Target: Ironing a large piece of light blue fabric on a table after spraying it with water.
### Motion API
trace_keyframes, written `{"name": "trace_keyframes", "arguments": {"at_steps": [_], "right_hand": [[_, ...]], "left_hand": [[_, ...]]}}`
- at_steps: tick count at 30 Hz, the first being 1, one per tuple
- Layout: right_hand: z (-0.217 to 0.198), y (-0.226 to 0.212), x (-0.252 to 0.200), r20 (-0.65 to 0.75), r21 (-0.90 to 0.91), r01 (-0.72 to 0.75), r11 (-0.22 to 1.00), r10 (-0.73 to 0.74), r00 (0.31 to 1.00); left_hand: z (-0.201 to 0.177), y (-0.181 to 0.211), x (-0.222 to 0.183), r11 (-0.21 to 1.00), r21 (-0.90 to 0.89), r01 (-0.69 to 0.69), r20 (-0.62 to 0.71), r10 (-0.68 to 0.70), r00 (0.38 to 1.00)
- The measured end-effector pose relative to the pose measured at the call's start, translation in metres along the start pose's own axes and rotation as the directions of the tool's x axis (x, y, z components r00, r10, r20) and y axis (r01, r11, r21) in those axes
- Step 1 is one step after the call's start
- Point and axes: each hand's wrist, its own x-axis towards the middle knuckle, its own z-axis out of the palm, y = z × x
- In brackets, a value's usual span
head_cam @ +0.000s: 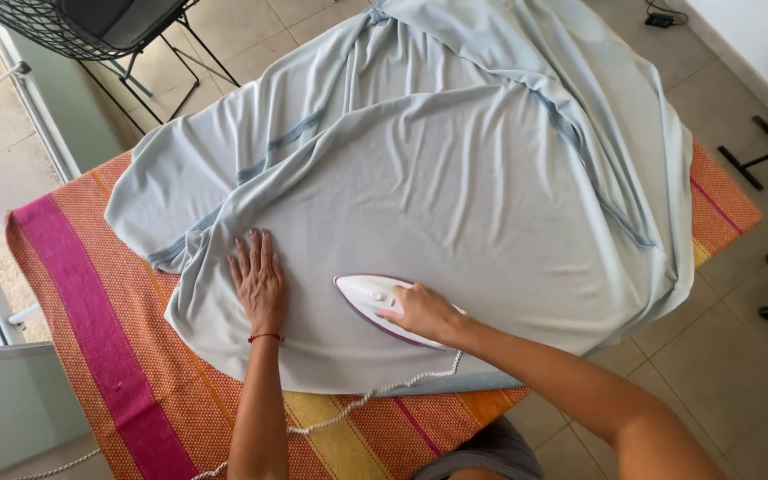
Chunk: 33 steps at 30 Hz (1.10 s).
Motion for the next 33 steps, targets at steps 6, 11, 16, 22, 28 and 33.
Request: {"name": "trace_keyframes", "arguments": {"at_steps": [6,11,16,22,28,33], "right_hand": [[-0.076,0.037,0.036,-0.249,0.118,-0.220,0.968,0.243,0.938],[-0.016,0.057,0.003,-0.141,0.096,-0.076,0.992,0.089,0.986],[-0.060,0.067,0.006,-0.178,0.111,-0.111,0.988,0.129,0.976],[-0.038,0.088,-0.005,-0.234,0.251,-0.122,0.960,0.182,0.955],[-0.050,0.086,-0.020,-0.137,0.019,-0.085,0.996,0.087,0.987],[-0.074,0.097,-0.016,-0.265,0.208,-0.206,0.956,0.257,0.929]], "left_hand": [[0.022,-0.006,-0.001,1.000,-0.016,0.026,-0.003,-0.026,1.000],[0.040,0.090,-0.022,0.990,-0.137,-0.035,-0.021,0.032,0.999],[0.049,0.156,-0.053,0.965,-0.218,-0.144,0.031,0.154,0.987],[0.044,0.168,-0.049,0.980,-0.134,-0.148,0.060,0.157,0.986],[0.054,0.157,-0.053,0.980,-0.143,-0.135,0.063,0.145,0.987],[0.053,0.148,-0.053,0.919,-0.386,-0.077,0.041,0.101,0.994]]}}
